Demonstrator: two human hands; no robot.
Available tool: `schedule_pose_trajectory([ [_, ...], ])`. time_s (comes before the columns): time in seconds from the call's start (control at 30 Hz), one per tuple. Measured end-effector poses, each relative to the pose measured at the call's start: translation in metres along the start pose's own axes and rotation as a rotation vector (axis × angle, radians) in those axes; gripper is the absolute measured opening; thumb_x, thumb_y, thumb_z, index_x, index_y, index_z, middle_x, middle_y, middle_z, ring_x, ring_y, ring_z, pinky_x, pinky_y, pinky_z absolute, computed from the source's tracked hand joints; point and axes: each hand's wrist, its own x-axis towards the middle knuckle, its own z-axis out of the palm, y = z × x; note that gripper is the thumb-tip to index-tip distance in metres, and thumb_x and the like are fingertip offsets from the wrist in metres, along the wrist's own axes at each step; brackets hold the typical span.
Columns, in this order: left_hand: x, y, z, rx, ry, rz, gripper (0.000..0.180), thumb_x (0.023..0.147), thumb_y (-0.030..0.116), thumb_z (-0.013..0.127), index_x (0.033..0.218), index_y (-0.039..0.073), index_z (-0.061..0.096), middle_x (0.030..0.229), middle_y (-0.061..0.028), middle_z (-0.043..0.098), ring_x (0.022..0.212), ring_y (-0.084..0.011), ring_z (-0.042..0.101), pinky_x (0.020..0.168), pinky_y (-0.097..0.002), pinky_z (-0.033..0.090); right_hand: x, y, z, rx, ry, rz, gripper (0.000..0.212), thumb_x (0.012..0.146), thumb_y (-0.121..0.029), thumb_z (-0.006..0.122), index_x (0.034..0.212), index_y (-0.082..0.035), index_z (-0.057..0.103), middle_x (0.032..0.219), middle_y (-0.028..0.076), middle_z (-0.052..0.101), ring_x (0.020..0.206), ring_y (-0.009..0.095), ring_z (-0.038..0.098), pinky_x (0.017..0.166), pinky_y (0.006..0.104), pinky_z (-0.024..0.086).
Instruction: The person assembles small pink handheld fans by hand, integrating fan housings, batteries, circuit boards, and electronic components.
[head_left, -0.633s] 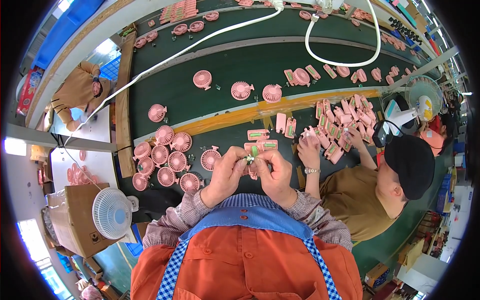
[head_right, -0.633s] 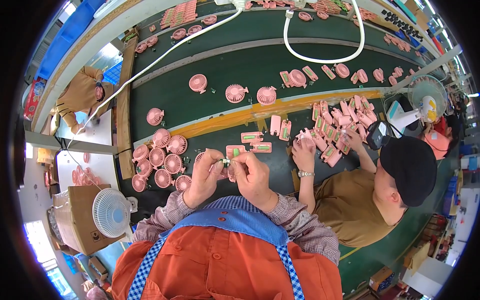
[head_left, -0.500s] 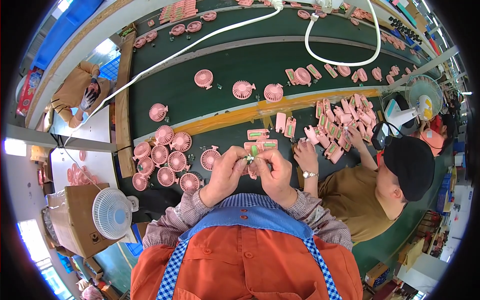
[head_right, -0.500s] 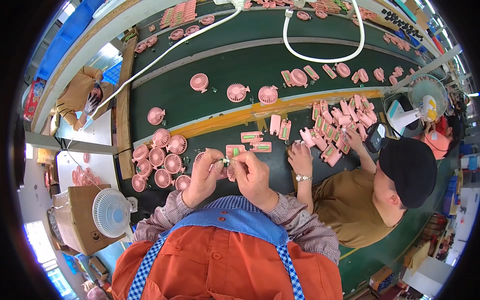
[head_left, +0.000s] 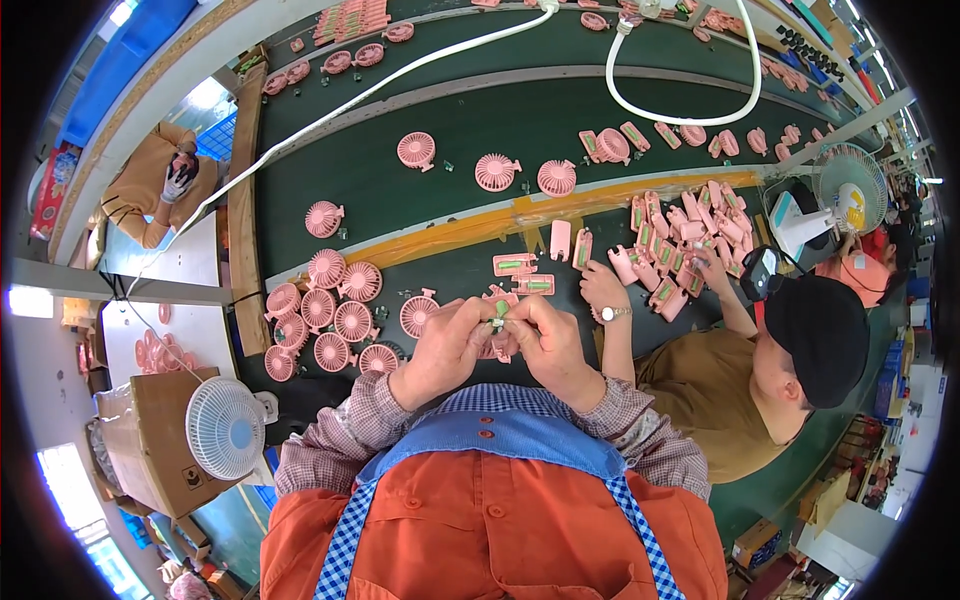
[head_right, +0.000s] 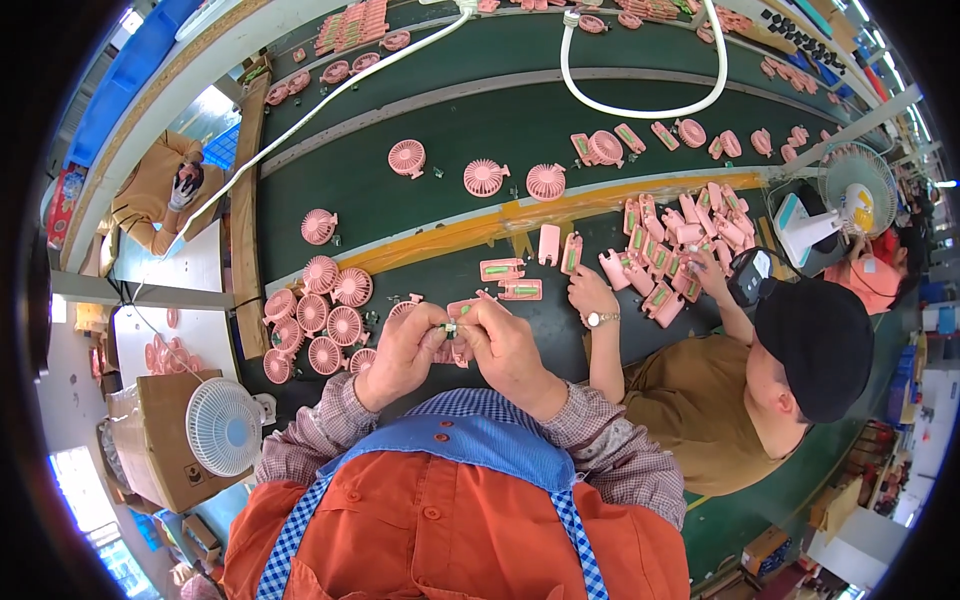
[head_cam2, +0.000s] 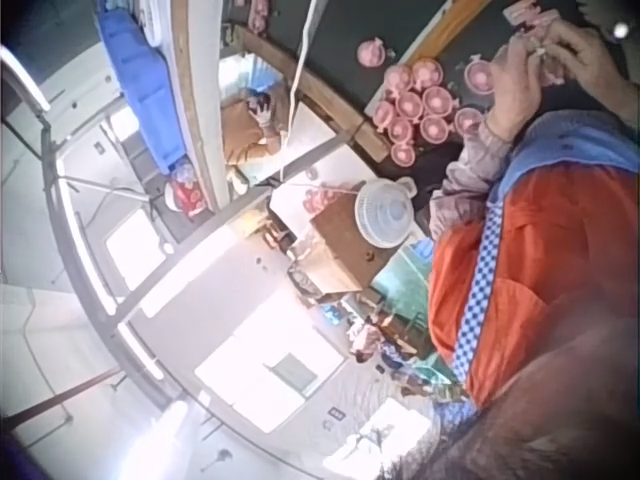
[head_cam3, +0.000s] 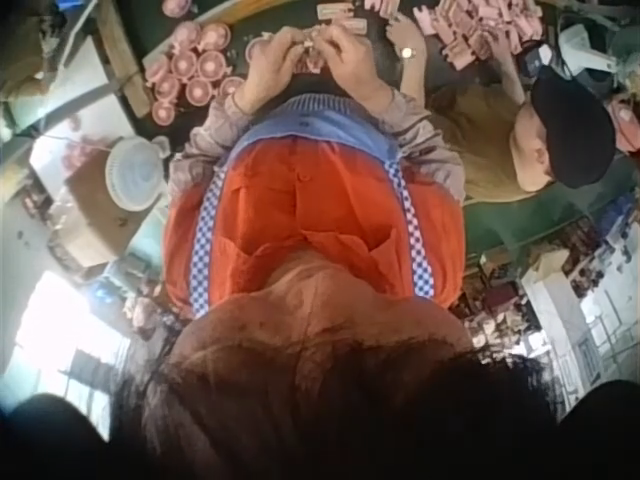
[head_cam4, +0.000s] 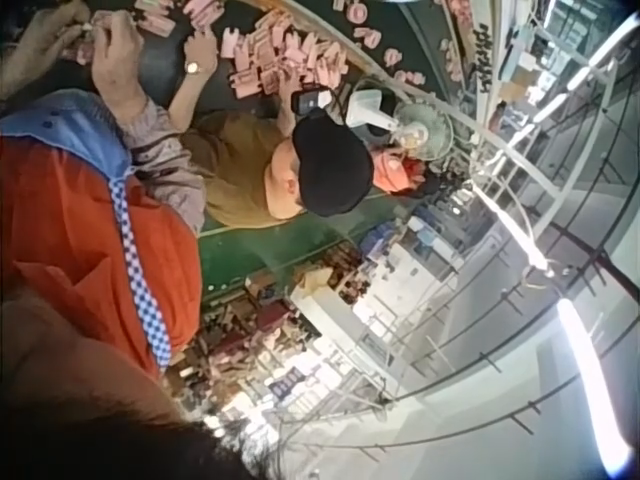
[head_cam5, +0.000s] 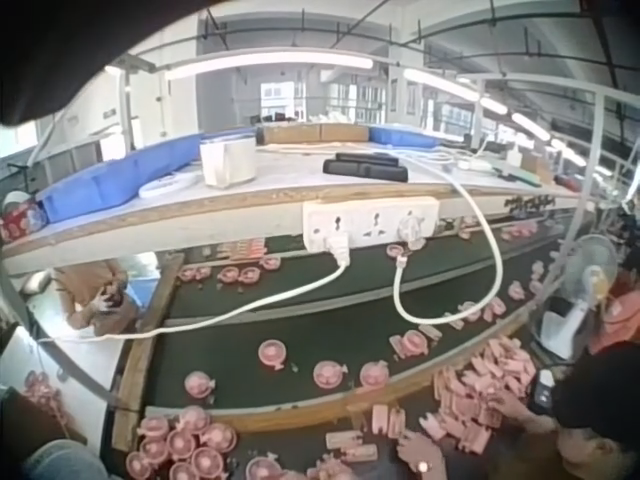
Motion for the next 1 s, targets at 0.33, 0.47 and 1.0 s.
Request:
schedule_pose_trajectory([
  [0.33,0.009,-0.015,0.016,0.057,-0.020,-0.029,0.010,0.081,0.000,0.052,0.090,0.002,0.051,0.075,-0.0158,0.057,0.069,-0.0324,0.058,0.059,-0.0391,0.045,0.009,0.016,-0.007,-0.272,0.024,-0.015,0.007,0.084,-0.004,0.052,0.084,-0.001,0.045,0.077,0.019,0.055,0.072,0.038,0.056,0.057,0.0427,0.043],
  [0.47,0.019,-0.037,0.032,0.028,-0.052,-0.224,0.001,0.083,0.000,0.051,0.084,0.001,0.052,0.063,-0.0133,0.055,0.054,-0.0252,0.056,0.051,-0.0325,0.043,0.016,0.054,-0.011,-0.246,0.095,0.056,0.008,0.083,-0.003,0.053,0.082,-0.001,0.046,0.070,0.016,0.055,0.062,0.037,0.055,0.055,0.0405,0.043],
  [1.0,0.128,-0.243,0.038,-0.186,0.268,-0.420,0.006,0.085,0.003,0.050,0.082,0.000,0.054,0.066,-0.0020,0.052,0.058,-0.0078,0.049,0.052,-0.0251,0.041,0.027,0.302,-0.200,-0.769,0.769,0.398,0.032,0.074,-0.007,0.064,0.103,0.003,0.054,0.089,0.019,0.058,0.083,0.034,0.056,0.074,0.0418,0.046],
])
